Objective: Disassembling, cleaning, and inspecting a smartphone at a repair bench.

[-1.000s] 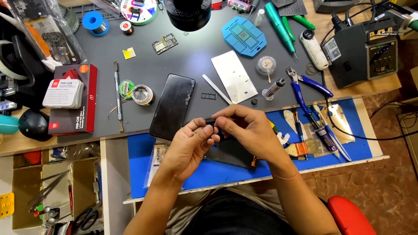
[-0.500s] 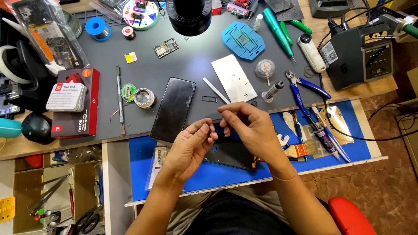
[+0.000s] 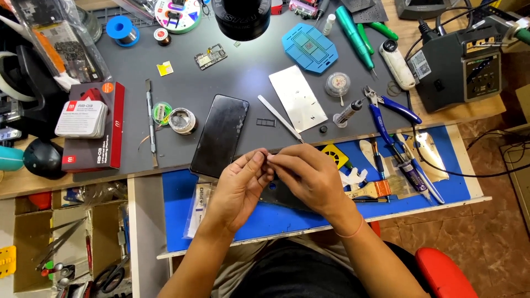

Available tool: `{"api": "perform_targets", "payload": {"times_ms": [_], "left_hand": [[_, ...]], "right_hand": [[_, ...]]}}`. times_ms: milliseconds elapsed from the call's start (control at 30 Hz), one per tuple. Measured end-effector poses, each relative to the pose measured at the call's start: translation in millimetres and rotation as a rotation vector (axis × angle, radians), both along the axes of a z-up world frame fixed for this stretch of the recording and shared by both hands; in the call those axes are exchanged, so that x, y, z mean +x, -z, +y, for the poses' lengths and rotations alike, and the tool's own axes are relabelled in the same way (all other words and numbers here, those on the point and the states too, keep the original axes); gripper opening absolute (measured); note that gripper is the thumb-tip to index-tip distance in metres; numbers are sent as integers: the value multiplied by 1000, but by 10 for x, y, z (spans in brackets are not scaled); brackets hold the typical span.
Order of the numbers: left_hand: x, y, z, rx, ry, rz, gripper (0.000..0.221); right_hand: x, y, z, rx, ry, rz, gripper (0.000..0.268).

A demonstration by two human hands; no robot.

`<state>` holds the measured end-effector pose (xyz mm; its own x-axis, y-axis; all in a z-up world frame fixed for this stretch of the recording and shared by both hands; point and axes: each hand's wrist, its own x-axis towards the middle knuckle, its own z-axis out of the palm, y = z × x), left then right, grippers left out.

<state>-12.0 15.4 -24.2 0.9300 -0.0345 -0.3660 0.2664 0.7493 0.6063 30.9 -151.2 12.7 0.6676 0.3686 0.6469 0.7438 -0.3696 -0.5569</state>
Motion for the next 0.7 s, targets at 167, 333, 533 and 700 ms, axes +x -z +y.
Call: {"api": "perform_targets", "payload": {"times_ms": [167,333,533,700], "left_hand": [[-16,-41,3,166,-18,-86,24],[-51,-29,-72,347,6,-144,23],[-90,-45,-187,421,39,-192,19],[-98,-312,58,1280,291,-504,60]], "right_hand": [[-9,-56,-28,134,-27,273,15],[-48,-148,-122,193,-79,570,9],[-111,-98,-315,156,-32,749,9],[-109,-28,-643,19,170,670,7]]}}
